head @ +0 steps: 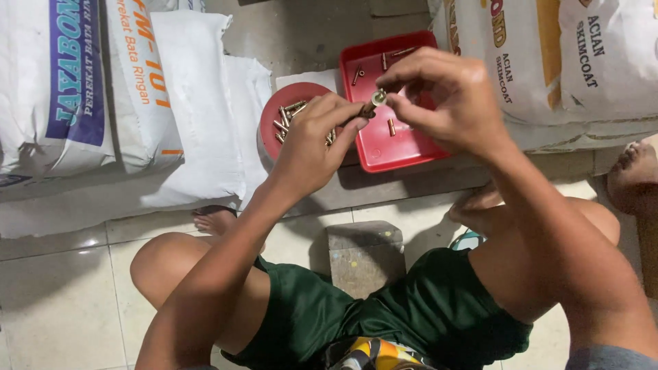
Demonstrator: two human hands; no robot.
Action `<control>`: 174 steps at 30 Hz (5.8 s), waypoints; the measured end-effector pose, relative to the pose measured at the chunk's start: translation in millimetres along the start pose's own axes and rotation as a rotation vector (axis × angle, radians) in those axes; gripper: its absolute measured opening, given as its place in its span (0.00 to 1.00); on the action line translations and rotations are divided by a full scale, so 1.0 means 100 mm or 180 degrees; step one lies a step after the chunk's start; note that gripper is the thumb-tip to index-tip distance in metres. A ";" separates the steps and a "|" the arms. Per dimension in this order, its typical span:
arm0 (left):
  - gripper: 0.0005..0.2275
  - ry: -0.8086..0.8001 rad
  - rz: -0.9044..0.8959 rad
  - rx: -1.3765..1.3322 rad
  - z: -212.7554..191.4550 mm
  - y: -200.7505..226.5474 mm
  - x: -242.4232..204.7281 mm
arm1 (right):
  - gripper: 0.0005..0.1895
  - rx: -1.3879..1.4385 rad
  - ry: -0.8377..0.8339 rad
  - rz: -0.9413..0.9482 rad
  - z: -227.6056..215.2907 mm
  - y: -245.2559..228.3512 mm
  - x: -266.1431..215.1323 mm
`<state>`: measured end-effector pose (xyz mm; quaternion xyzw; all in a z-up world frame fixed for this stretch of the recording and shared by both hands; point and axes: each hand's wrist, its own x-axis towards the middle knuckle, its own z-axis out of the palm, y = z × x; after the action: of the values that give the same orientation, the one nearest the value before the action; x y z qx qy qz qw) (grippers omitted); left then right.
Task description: Assembling bolts with nuts and washers by hand
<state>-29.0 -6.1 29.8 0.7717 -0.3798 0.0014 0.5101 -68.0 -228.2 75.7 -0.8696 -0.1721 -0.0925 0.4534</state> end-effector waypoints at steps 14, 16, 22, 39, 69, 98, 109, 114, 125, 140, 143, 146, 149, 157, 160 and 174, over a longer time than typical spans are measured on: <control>0.09 -0.0036 0.0199 0.0127 0.01 0.00 0.06 | 0.13 0.0110 0.0116 -0.0096 -0.07 -0.09 -0.09; 0.08 -0.0056 0.0217 0.0144 0.02 -0.01 0.06 | 0.13 0.0044 0.0083 -0.0137 -0.09 -0.08 -0.09; 0.07 -0.0076 0.0223 0.0206 0.02 -0.03 0.05 | 0.11 -0.0103 -0.0012 -0.0138 -0.10 -0.03 -0.09; 0.08 -0.0216 0.0256 0.0282 0.06 -0.09 0.04 | 0.07 -0.0827 -0.0141 -0.0100 -0.18 0.03 -0.11; 0.06 0.0129 0.0496 0.0979 -0.35 -0.09 -0.09 | 0.16 0.0580 -0.0704 0.0520 0.13 0.06 0.09; 0.12 -0.0708 -0.1769 -0.2259 -0.68 0.01 -0.06 | 0.24 0.0555 -0.0469 0.0095 0.17 -0.22 0.15; 0.10 -0.0821 -0.1463 -0.1694 -0.39 -0.07 0.06 | 0.01 0.0078 -0.0204 0.0126 -0.02 -0.11 -0.01; 0.10 -0.0652 -0.1152 -0.1407 -0.40 -0.02 0.06 | 0.11 -0.0159 -0.0069 -0.0129 -0.03 -0.16 0.04; 0.09 -0.0362 -0.0798 -0.0582 -0.51 -0.07 -0.05 | 0.16 0.0113 -0.0611 -0.0115 0.13 -0.07 0.21; 0.04 0.0121 -0.0122 0.0547 -0.52 -0.33 -0.21 | 0.09 0.1096 -0.0825 0.0501 0.62 0.38 0.31; 0.05 0.0259 -0.0202 0.0399 -0.56 -0.35 -0.22 | 0.11 0.0996 -0.0775 0.0501 0.63 0.37 0.33; 0.05 0.0341 -0.0062 0.0817 -0.42 -0.60 -0.29 | 0.06 0.1357 -0.0735 0.0630 0.79 0.42 0.33; 0.05 0.0207 -0.0166 0.1048 -0.27 -0.92 -0.40 | 0.04 0.1084 -0.0704 0.1110 1.04 0.65 0.27; 0.18 -0.0281 -0.0955 0.1484 0.03 -1.69 -0.64 | 0.17 0.0616 -0.0588 0.1588 1.45 1.20 0.09; 0.34 -0.0556 -0.1543 0.1912 -0.03 -1.99 -0.63 | 0.25 0.0093 -0.0183 0.1090 1.21 1.54 0.10; 0.17 -0.0276 -0.0557 0.1646 0.94 -2.08 -0.11 | 0.06 -0.1223 0.0763 0.0663 -0.12 2.31 -0.52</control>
<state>48.9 -34.3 -183.0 0.9055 -0.3202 0.0213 0.2776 -27.6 -371.0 -108.5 -0.9357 -0.0057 -0.1787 0.3040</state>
